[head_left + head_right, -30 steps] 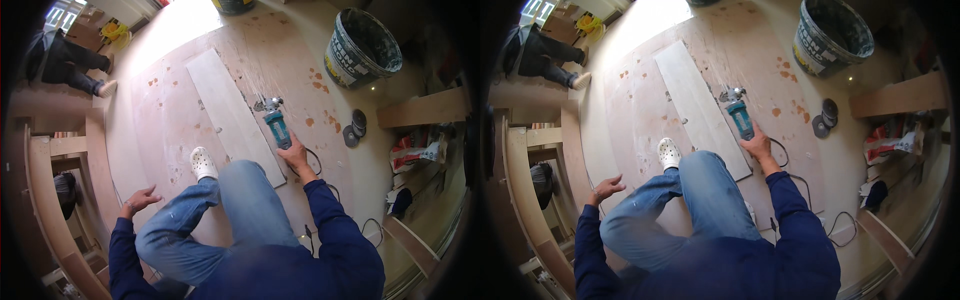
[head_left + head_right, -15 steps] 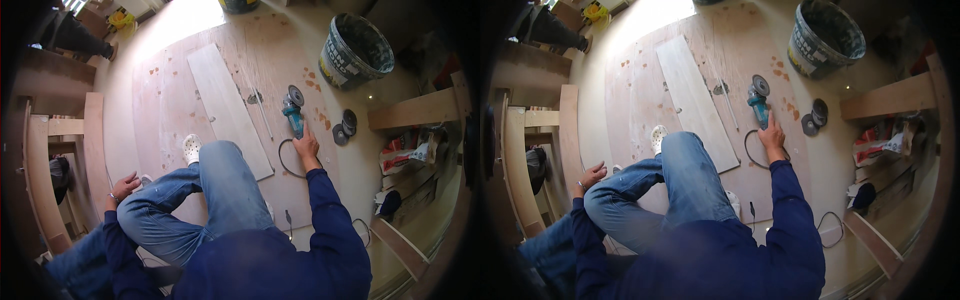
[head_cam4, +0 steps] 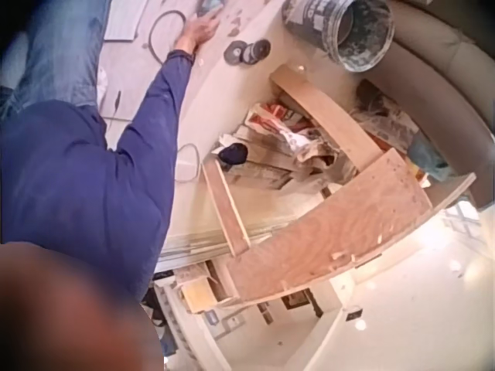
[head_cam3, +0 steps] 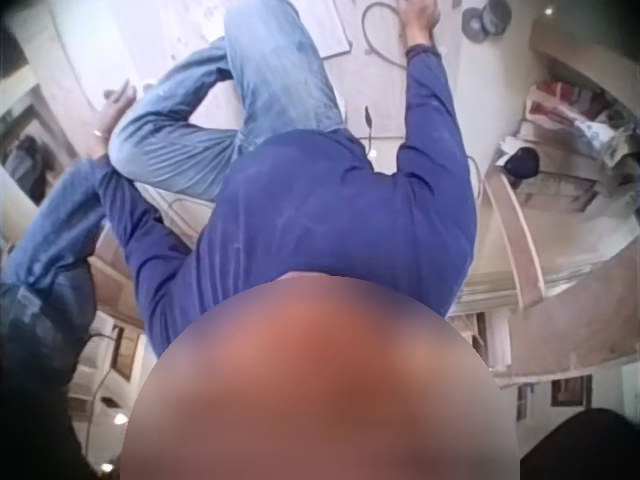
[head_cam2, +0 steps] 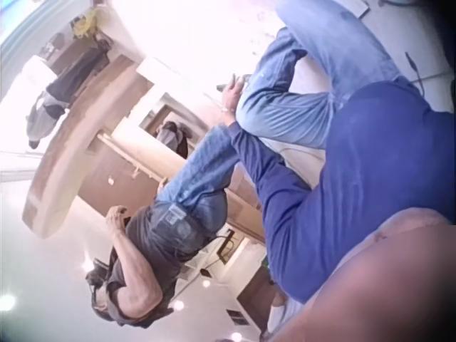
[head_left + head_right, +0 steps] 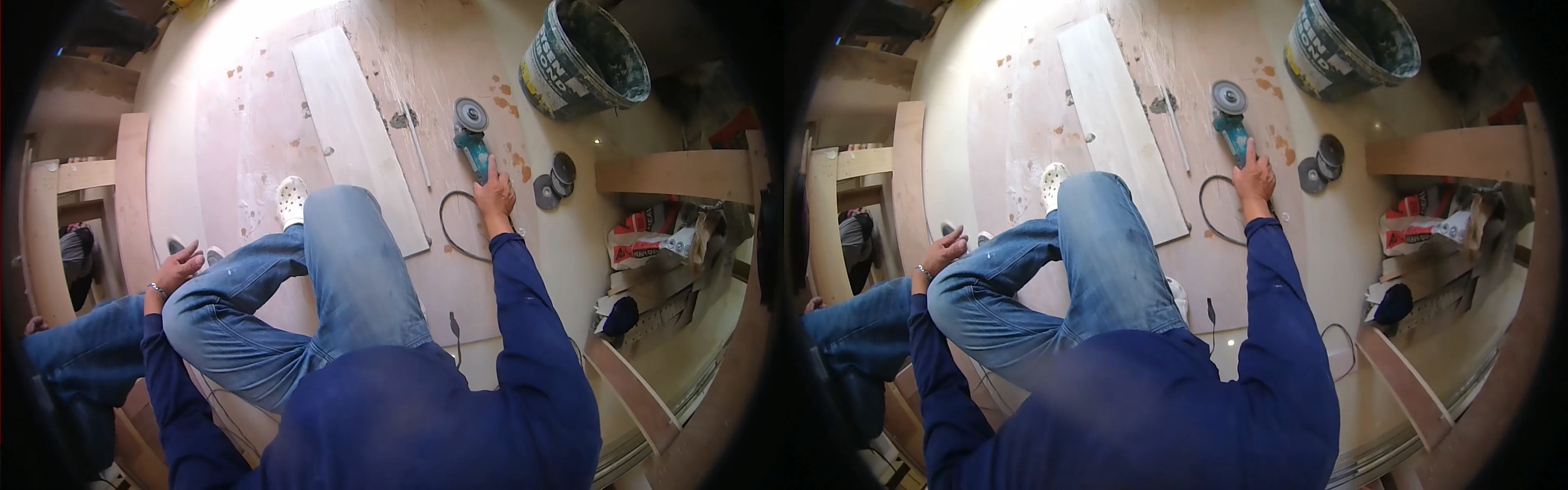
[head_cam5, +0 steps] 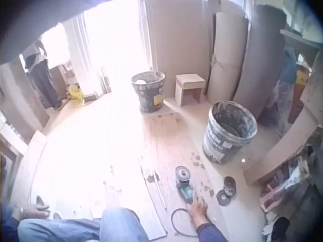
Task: The person uses an angle grinder to cut a rectangular tile on the floor, then moves to a bathroom area to apply adhesive and install the tile on a wall. The person spreads adhesive with a trowel, positions the tile, and taps it into place.
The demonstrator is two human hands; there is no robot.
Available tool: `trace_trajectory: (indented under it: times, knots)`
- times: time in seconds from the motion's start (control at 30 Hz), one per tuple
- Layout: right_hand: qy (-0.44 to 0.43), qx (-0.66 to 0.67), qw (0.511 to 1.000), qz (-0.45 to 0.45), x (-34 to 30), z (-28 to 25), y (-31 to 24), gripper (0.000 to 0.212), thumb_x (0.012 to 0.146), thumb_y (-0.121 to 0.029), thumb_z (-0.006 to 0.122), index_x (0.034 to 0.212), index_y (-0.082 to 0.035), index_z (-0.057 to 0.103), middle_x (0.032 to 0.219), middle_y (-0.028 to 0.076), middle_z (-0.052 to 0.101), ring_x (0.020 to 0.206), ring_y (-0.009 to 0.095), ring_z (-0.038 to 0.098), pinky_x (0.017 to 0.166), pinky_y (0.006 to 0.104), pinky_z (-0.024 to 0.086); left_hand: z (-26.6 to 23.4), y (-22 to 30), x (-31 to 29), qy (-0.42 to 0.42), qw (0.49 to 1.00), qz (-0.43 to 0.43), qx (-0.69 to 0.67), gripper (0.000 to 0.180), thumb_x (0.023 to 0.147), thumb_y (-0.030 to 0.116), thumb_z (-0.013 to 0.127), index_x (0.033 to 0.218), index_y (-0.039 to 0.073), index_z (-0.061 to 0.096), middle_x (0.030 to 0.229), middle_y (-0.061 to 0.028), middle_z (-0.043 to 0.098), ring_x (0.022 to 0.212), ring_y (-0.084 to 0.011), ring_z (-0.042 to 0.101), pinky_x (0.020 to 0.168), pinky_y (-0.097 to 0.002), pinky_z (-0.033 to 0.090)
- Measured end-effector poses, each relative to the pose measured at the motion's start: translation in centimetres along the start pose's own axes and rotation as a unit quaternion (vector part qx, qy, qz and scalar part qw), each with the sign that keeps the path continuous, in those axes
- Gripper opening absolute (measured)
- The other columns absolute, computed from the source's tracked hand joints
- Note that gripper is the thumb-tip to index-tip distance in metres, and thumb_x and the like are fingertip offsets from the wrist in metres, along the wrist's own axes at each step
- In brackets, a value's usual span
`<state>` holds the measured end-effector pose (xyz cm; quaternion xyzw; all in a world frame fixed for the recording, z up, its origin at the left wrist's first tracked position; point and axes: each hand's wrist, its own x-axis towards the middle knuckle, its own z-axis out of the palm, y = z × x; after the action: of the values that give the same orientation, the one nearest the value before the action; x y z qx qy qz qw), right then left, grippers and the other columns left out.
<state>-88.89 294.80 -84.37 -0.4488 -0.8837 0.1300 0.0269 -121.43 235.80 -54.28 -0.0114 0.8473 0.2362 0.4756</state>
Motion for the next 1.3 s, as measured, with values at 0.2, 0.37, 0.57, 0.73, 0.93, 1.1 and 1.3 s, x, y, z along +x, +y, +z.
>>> trace_trajectory:
  times: [0.2, 0.37, 0.57, 0.73, 0.93, 1.1, 1.3]
  knots:
    - [-0.015, 0.010, 1.000, 0.012, -0.3, 0.4, -0.1, 0.088, 0.075, -0.031, 0.075, 0.152, -0.027, 0.033, 0.112, 0.015, 0.057, 0.104, 0.034, 0.060, 0.090, 0.0459, 0.049, 0.1, 0.3, -0.1, -0.013, 0.999, -0.014, -0.036, 0.098, 0.084, 0.054, 0.074, 0.155, 0.007, 0.026, 0.151, -0.0176, 0.043, 0.136, -0.0264, 0.044, 0.106, -0.0379, 0.041]
    - [-0.016, 0.023, 0.999, 0.022, -0.3, 0.9, -0.1, 0.089, 0.076, -0.032, 0.076, 0.153, -0.026, 0.031, 0.112, 0.015, 0.057, 0.104, 0.034, 0.060, 0.090, 0.0462, 0.048, -0.1, 0.6, -0.1, -0.019, 0.999, -0.014, -0.029, 0.097, 0.085, 0.052, 0.073, 0.155, 0.006, 0.025, 0.151, -0.0178, 0.043, 0.135, -0.0260, 0.045, 0.104, -0.0369, 0.042]
    - [0.011, -0.029, 0.999, -0.014, -0.8, 2.1, 0.9, 0.091, 0.079, -0.040, 0.075, 0.155, -0.028, 0.027, 0.111, 0.015, 0.053, 0.102, 0.034, 0.057, 0.087, 0.0461, 0.046, 0.2, 1.8, 0.0, 0.010, 1.000, 0.001, 0.020, 0.094, 0.085, 0.054, 0.071, 0.154, 0.005, 0.030, 0.139, -0.0126, 0.057, 0.120, -0.0185, 0.054, 0.087, -0.0299, 0.046]
    - [0.020, -0.048, 0.998, -0.041, -1.3, 2.6, 0.3, 0.090, 0.081, -0.043, 0.074, 0.155, -0.026, 0.026, 0.111, 0.015, 0.052, 0.103, 0.034, 0.055, 0.087, 0.0478, 0.043, -0.6, 0.8, 0.2, 0.007, 1.000, -0.003, 0.016, 0.093, 0.085, 0.054, 0.071, 0.154, 0.008, 0.031, 0.142, -0.0086, 0.054, 0.125, -0.0197, 0.051, 0.091, -0.0338, 0.046]
    - [0.006, 0.030, 1.000, 0.008, -0.1, 0.4, 0.3, 0.092, 0.079, -0.042, 0.075, 0.155, -0.022, 0.027, 0.116, 0.016, 0.054, 0.105, 0.035, 0.056, 0.091, 0.0502, 0.041, 0.1, 2.4, 0.1, 0.008, 1.000, -0.010, -0.020, 0.093, 0.084, 0.053, 0.072, 0.155, 0.010, 0.030, 0.144, -0.0059, 0.052, 0.128, -0.0193, 0.049, 0.097, -0.0394, 0.043]
    - [-0.069, -0.005, 0.989, -0.129, -2.3, -2.3, 2.1, 0.088, 0.078, -0.027, 0.073, 0.154, -0.022, 0.029, 0.114, 0.015, 0.055, 0.104, 0.035, 0.056, 0.090, 0.0493, 0.042, 0.4, 2.7, -1.3, 0.016, 0.998, -0.022, -0.050, 0.091, 0.086, 0.050, 0.072, 0.156, 0.012, 0.029, 0.146, -0.0055, 0.052, 0.129, -0.0186, 0.049, 0.099, -0.0386, 0.041]
    - [-0.065, -0.084, 0.975, -0.194, -3.9, -2.1, 4.0, 0.079, 0.085, -0.004, 0.056, 0.155, -0.024, 0.027, 0.108, 0.015, 0.054, 0.095, 0.032, 0.057, 0.087, 0.0461, 0.046, 0.8, 3.7, -1.7, 0.018, 0.999, -0.014, -0.039, 0.089, 0.087, 0.051, 0.070, 0.156, 0.013, 0.028, 0.144, -0.0061, 0.053, 0.128, -0.0185, 0.051, 0.101, -0.0392, 0.041]
